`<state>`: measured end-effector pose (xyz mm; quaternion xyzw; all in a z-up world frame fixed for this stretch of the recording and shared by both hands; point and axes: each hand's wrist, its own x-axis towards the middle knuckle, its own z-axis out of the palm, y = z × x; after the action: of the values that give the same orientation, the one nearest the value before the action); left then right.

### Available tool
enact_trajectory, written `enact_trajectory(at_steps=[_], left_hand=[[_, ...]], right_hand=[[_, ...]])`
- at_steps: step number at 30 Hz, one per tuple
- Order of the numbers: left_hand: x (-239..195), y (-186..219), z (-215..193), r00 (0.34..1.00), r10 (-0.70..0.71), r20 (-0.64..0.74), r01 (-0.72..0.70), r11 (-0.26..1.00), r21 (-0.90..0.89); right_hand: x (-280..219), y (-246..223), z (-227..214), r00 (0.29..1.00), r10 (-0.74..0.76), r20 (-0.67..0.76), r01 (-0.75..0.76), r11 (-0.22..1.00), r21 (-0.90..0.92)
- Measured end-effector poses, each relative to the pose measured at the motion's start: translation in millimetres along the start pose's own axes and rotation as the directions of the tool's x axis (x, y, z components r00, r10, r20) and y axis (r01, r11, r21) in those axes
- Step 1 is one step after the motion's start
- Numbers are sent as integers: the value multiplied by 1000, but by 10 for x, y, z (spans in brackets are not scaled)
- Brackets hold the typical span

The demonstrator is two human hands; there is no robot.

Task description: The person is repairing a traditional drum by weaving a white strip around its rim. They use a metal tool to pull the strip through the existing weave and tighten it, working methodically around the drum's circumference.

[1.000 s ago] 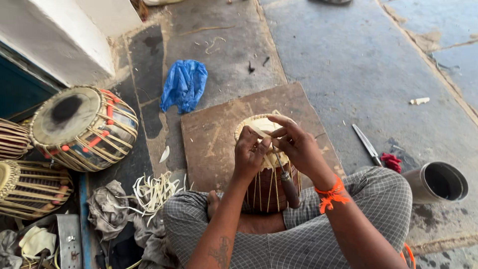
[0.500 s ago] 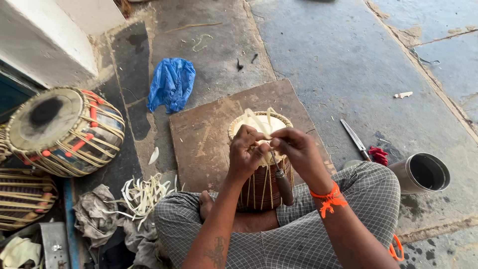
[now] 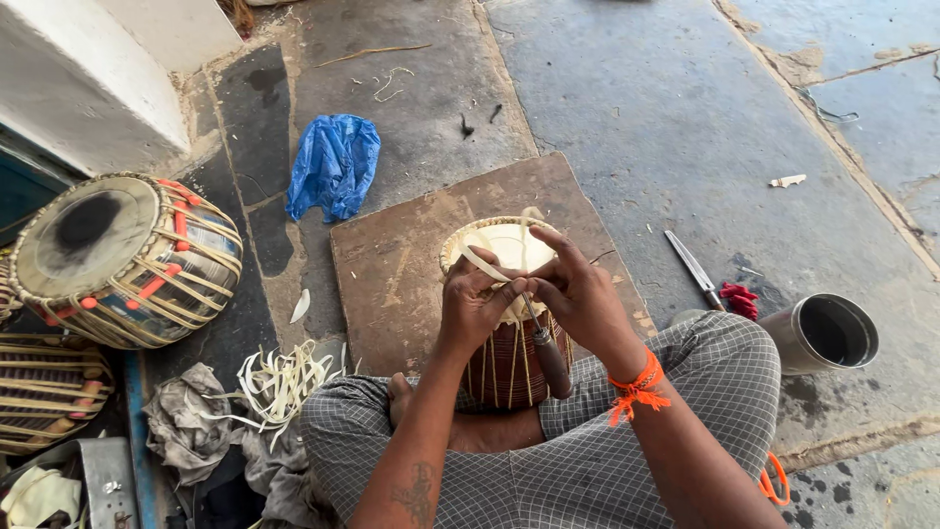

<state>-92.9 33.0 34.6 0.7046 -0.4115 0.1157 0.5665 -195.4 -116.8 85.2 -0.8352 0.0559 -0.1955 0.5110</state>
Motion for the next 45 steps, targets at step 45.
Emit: enact_trajectory(at_steps=[45], left_hand=[[-81, -229, -9, 998, -56, -3, 56, 998, -42]], right_hand=[[-3, 117, 172, 986, -120, -114, 90, 966, -241]])
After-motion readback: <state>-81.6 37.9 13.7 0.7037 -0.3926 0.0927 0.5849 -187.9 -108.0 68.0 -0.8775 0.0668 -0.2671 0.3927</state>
